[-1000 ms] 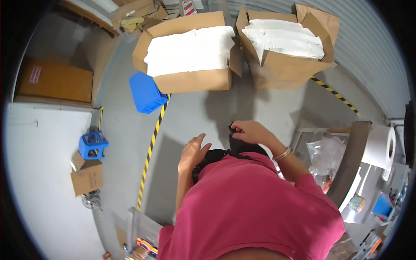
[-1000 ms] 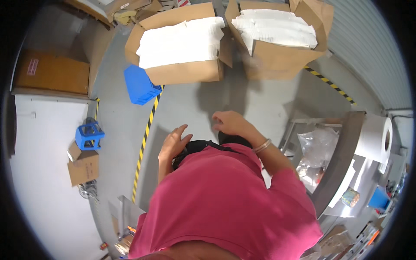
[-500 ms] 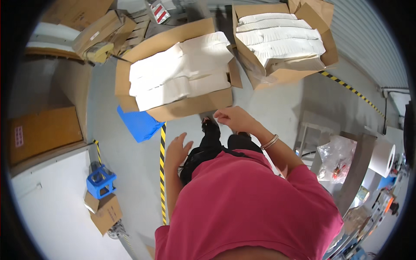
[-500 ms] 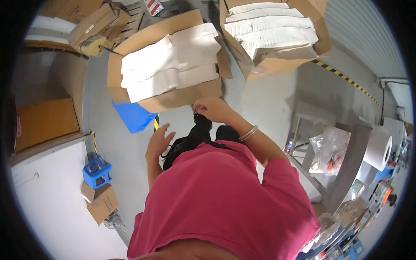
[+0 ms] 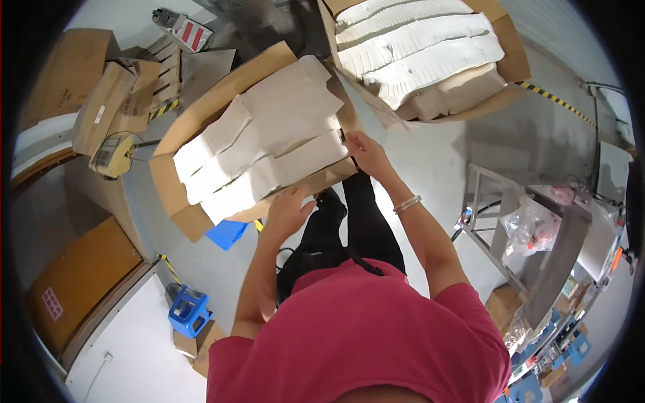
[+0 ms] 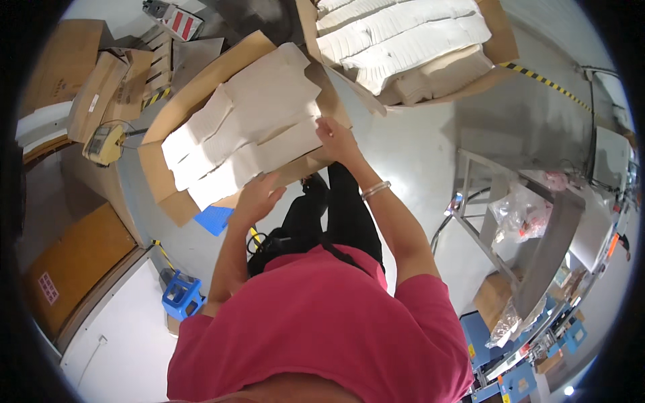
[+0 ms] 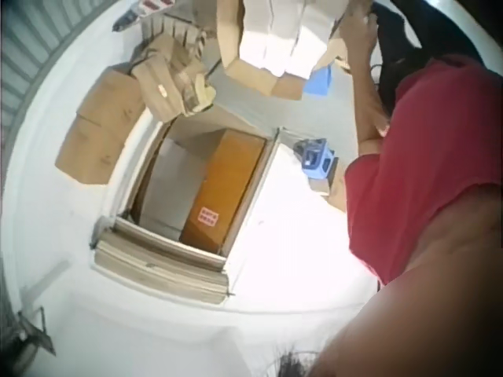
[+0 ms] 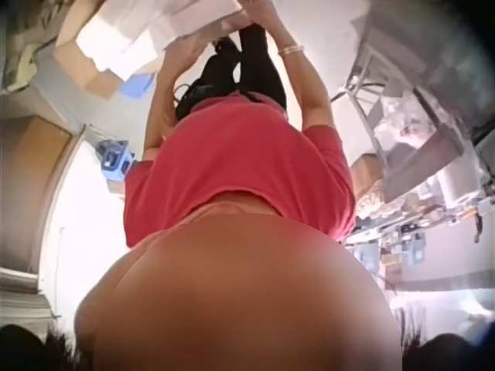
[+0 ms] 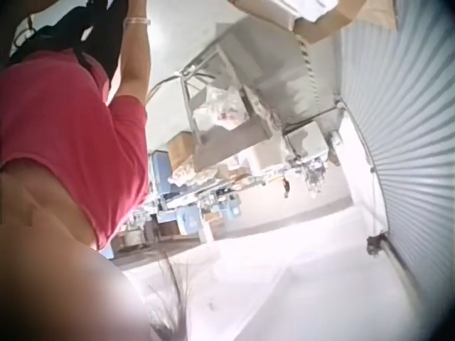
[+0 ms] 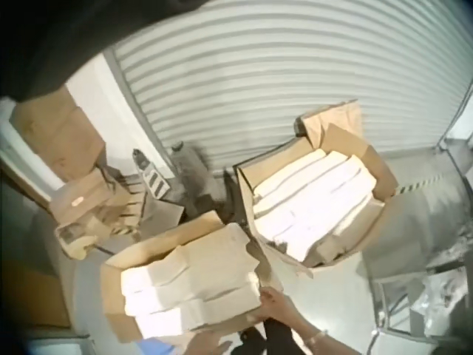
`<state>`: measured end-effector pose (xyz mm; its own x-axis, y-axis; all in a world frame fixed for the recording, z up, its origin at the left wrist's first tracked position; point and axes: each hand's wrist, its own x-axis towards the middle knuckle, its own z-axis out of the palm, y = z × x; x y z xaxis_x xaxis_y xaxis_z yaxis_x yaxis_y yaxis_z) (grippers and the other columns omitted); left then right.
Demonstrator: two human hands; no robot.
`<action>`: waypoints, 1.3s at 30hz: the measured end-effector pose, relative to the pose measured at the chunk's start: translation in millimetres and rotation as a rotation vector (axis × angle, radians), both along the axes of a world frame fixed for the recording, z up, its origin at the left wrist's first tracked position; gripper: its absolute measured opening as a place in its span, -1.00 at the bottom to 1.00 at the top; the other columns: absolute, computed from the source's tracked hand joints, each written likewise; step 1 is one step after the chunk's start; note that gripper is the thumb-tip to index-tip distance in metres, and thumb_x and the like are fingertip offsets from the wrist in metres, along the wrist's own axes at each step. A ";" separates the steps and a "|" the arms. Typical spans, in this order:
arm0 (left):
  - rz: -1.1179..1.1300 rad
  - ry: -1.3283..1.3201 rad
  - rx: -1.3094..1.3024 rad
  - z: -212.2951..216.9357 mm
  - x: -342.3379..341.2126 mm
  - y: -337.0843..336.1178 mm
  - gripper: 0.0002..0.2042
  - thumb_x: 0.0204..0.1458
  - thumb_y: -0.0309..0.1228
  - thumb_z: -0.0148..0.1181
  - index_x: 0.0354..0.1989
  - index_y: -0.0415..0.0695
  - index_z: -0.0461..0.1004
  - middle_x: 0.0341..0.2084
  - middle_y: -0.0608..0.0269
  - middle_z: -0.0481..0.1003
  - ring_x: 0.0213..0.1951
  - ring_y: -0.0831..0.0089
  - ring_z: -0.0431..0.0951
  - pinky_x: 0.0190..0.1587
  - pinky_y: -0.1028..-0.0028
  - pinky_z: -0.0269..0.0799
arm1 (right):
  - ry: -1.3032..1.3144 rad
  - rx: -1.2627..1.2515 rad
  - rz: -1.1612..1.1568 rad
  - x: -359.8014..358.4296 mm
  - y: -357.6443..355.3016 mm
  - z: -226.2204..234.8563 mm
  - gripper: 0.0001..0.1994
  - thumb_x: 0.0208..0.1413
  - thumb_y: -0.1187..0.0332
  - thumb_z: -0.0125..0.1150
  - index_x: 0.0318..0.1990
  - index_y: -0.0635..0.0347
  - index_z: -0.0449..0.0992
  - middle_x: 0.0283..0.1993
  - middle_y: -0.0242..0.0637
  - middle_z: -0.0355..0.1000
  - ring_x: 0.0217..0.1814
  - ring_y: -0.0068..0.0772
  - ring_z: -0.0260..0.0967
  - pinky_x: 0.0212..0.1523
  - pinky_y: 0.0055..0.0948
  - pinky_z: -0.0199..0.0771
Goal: Place paper sheets onto a conveyor belt and inspect individual items from a storage bin.
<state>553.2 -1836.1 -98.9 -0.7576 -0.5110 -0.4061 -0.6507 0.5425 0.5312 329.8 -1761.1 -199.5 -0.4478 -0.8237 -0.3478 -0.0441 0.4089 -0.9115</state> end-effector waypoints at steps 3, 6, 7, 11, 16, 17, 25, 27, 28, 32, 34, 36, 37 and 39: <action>0.072 0.048 0.053 -16.6 -22.9 -4.0 -0.69 -0.02 -0.32 0.13 -0.12 -0.20 0.39 -0.25 -0.04 0.45 -0.17 -0.02 0.43 -0.15 0.19 0.34 | 0.160 0.022 -0.028 -25.2 -43.0 -47.5 -0.66 0.16 0.23 -0.01 0.03 0.21 0.35 -0.13 -0.08 0.45 -0.10 -0.17 0.43 -0.08 -0.40 0.37; 0.108 0.076 0.045 -31.7 -39.6 -17.0 -0.73 -0.03 -0.35 0.13 -0.16 -0.19 0.41 -0.27 0.00 0.46 -0.17 0.01 0.43 -0.14 0.20 0.34 | -0.047 0.238 0.006 -45.6 -90.9 -86.6 -0.61 0.17 0.15 -0.09 0.06 0.19 0.33 -0.07 -0.02 0.42 0.00 -0.05 0.37 0.00 -0.36 0.31; 0.110 0.068 0.052 -37.8 -50.0 -23.2 -0.73 -0.03 -0.35 0.13 -0.16 -0.19 0.41 -0.27 0.00 0.46 -0.17 0.01 0.43 -0.14 0.20 0.34 | 0.004 0.263 -0.022 -49.4 -98.3 -117.1 -0.59 0.18 0.12 -0.13 0.05 0.19 0.33 -0.05 0.01 0.40 0.03 -0.02 0.33 0.03 -0.34 0.29; 0.091 0.177 -0.054 -76.7 -78.9 -69.7 -0.76 -0.05 -0.42 0.13 -0.19 -0.21 0.41 -0.25 0.05 0.46 -0.15 0.05 0.41 -0.09 0.19 0.31 | 0.065 0.381 -0.031 -55.8 -142.6 -175.6 -0.57 0.17 0.10 -0.21 -0.01 0.23 0.35 -0.05 0.07 0.38 0.05 0.07 0.30 0.04 -0.26 0.28; -0.032 0.244 -0.371 -151.2 -137.2 -144.9 -0.74 -0.06 -0.41 0.14 -0.16 -0.14 0.41 -0.12 0.08 0.38 -0.02 0.09 0.33 -0.03 0.19 0.24 | 0.070 0.157 -0.086 -60.3 -159.6 -226.3 -0.65 0.16 0.13 -0.16 -0.15 0.22 0.40 -0.15 -0.10 0.44 -0.12 -0.11 0.38 -0.08 -0.29 0.34; -0.054 0.262 -0.416 -166.3 -152.7 -157.3 -0.73 -0.05 -0.41 0.14 -0.14 -0.13 0.42 -0.08 0.06 0.36 0.01 0.07 0.31 0.00 0.19 0.23 | -0.275 0.081 -0.156 -63.1 -159.6 -229.3 -0.73 0.14 0.20 -0.08 -0.17 0.17 0.40 -0.21 -0.21 0.41 -0.17 -0.28 0.36 -0.14 -0.40 0.34; -0.353 -0.003 -0.526 -249.4 -211.2 -229.4 -0.64 0.03 -0.16 0.02 0.00 0.04 0.41 0.18 0.06 0.14 0.24 0.00 0.04 0.13 0.03 0.05 | -1.202 0.165 -0.621 -85.6 -187.9 -269.1 -0.94 0.06 0.43 0.14 -0.35 0.12 0.38 -0.45 -0.46 0.29 -0.40 -0.62 0.24 -0.37 -0.66 0.30; -0.422 -0.089 -0.509 -241.2 -199.3 -237.6 -0.66 0.04 -0.15 0.02 -0.05 0.00 0.42 0.19 0.04 0.13 0.24 0.03 0.05 0.13 0.07 0.08 | -1.712 0.369 -0.860 -92.1 -207.5 -235.3 -0.93 0.06 0.43 0.15 -0.37 0.12 0.37 -0.48 -0.47 0.27 -0.42 -0.62 0.22 -0.39 -0.64 0.29; -0.384 -0.064 -0.460 -237.6 -197.8 -237.1 -0.66 0.04 -0.15 0.02 -0.07 -0.04 0.43 0.18 0.03 0.15 0.23 0.04 0.08 0.13 0.09 0.10 | -1.957 0.470 -0.986 -94.3 -208.9 -229.1 -0.92 0.06 0.43 0.15 -0.39 0.12 0.36 -0.49 -0.47 0.26 -0.44 -0.61 0.21 -0.39 -0.64 0.29; -0.326 0.091 -0.430 -232.0 -183.0 -240.0 -0.72 0.05 -0.17 0.04 -0.25 -0.13 0.47 0.14 0.02 0.22 0.22 0.11 0.13 0.10 0.22 0.18 | -1.317 -0.128 -0.536 -76.9 -191.7 -210.7 -0.87 0.05 0.45 0.17 -0.46 0.11 0.33 -0.50 -0.47 0.24 -0.43 -0.59 0.22 -0.38 -0.61 0.30; -0.324 0.111 -0.413 -232.2 -174.7 -243.0 -0.73 0.05 -0.19 0.05 -0.23 -0.13 0.46 0.14 0.03 0.23 0.21 0.11 0.15 0.10 0.22 0.19 | -1.496 0.108 -0.709 -92.4 -200.4 -209.9 -0.89 0.06 0.41 0.17 -0.43 0.14 0.36 -0.49 -0.45 0.27 -0.41 -0.58 0.24 -0.36 -0.60 0.32; -0.317 0.122 -0.398 -229.5 -165.9 -246.4 -0.73 0.05 -0.20 0.06 -0.22 -0.13 0.45 0.13 0.04 0.23 0.20 0.12 0.16 0.11 0.22 0.19 | -1.669 0.363 -0.872 -103.4 -210.5 -207.9 -0.90 0.07 0.38 0.17 -0.40 0.16 0.39 -0.47 -0.44 0.30 -0.39 -0.58 0.25 -0.34 -0.59 0.33; -0.324 0.124 -0.399 -227.8 -162.3 -248.2 -0.73 0.05 -0.21 0.07 -0.19 -0.12 0.45 0.13 0.05 0.23 0.20 0.12 0.17 0.11 0.22 0.20 | -1.750 0.497 -0.951 -104.5 -213.0 -207.6 -0.89 0.07 0.37 0.17 -0.38 0.17 0.40 -0.46 -0.44 0.31 -0.38 -0.58 0.26 -0.33 -0.58 0.34; -0.331 0.127 -0.396 -226.6 -159.8 -248.8 -0.73 0.05 -0.22 0.07 -0.17 -0.12 0.44 0.13 0.07 0.23 0.19 0.12 0.18 0.10 0.21 0.20 | -1.326 0.281 -0.665 -75.9 -204.7 -198.0 -0.85 0.08 0.32 0.17 -0.31 0.19 0.42 -0.41 -0.42 0.35 -0.34 -0.58 0.29 -0.30 -0.59 0.34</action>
<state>393.4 -2084.9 -325.5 -0.9351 -0.3316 -0.1252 -0.3544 0.8831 0.3076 253.9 -1965.7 -397.6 0.0545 -0.4432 -0.8948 0.9821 0.1858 -0.0322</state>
